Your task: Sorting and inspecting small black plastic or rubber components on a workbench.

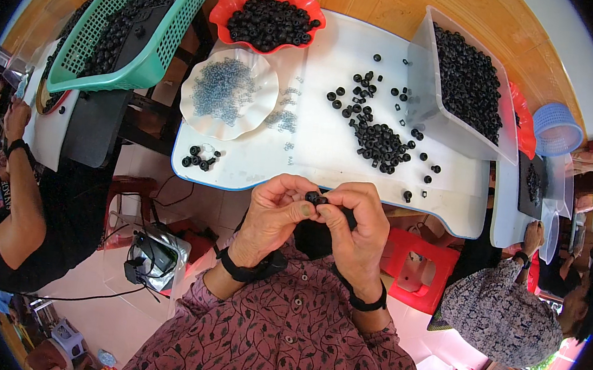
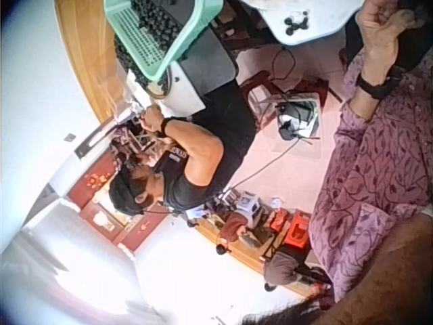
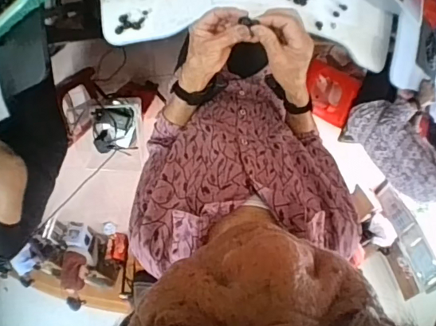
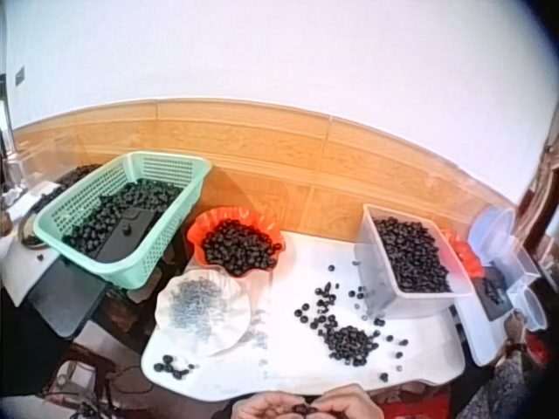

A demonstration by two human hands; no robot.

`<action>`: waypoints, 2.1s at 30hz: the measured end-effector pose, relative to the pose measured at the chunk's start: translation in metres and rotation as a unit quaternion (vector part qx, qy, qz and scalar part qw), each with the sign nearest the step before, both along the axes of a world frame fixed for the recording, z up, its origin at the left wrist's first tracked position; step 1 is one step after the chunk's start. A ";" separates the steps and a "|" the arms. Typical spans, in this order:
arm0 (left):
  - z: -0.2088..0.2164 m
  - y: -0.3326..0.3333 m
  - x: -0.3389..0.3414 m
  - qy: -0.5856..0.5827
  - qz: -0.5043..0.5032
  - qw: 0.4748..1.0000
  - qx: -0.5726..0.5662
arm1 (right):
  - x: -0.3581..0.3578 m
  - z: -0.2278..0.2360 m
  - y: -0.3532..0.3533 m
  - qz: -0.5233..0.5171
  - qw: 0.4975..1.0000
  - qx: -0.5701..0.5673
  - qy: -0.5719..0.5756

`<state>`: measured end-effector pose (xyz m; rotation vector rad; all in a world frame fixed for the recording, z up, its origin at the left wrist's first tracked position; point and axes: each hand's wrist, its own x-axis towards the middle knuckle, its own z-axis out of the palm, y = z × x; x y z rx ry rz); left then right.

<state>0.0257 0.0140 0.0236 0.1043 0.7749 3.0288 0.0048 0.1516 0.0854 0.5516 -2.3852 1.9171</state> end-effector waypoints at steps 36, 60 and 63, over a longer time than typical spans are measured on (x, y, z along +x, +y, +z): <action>0.006 -0.002 0.001 -0.057 0.005 0.991 -0.119 | -0.002 0.010 0.003 -0.014 0.956 0.250 0.156; 0.014 -0.002 0.000 -0.073 0.015 0.977 -0.198 | -0.002 0.007 -0.002 -0.011 0.937 0.300 0.180; 0.013 -0.001 0.000 -0.090 0.012 0.979 -0.181 | 0.000 0.003 -0.002 -0.023 0.946 0.282 0.155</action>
